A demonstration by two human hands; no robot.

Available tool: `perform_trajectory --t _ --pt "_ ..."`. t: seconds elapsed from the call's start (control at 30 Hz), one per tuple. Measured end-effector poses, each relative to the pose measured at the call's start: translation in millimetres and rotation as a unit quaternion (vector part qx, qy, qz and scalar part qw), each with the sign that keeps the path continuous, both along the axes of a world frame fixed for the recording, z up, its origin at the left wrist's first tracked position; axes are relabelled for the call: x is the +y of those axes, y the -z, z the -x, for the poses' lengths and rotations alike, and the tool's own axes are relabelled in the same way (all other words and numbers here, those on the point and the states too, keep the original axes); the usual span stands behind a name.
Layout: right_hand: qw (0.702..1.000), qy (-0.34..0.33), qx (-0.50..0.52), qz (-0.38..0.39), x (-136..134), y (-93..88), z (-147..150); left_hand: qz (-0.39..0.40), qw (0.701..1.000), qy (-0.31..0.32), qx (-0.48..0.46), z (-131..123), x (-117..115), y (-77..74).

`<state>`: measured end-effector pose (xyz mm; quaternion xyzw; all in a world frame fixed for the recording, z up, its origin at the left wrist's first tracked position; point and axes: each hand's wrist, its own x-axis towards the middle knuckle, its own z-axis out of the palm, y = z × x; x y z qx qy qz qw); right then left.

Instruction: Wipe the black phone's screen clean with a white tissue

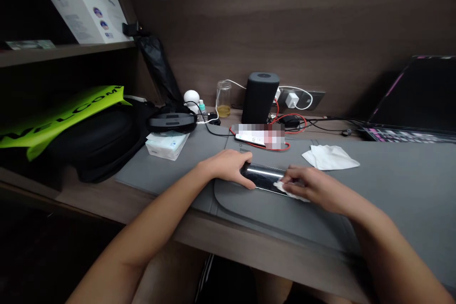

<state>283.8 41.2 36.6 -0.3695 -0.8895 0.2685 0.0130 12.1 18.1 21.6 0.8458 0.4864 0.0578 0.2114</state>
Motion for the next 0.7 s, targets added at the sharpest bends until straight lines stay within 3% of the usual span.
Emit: perform_trajectory --t 0.1,0.37,0.6,0.7 --pt "1.0 0.017 -0.009 0.014 1.4 -0.9 -3.7 -0.004 1.0 0.004 0.006 0.1 1.0 1.0" --pt "0.995 -0.016 0.043 -0.088 -11.3 9.0 39.4 -0.004 1.0 0.004 0.005 -1.2 -0.2 0.6" --pt "0.999 0.01 0.032 -0.024 4.8 7.5 -1.2 0.005 1.0 -0.007 0.009 -1.5 -0.9 0.1" --pt "0.999 0.021 0.027 -0.022 4.3 7.4 -1.0 0.005 1.0 -0.004 0.01 -1.7 -0.4 0.6"
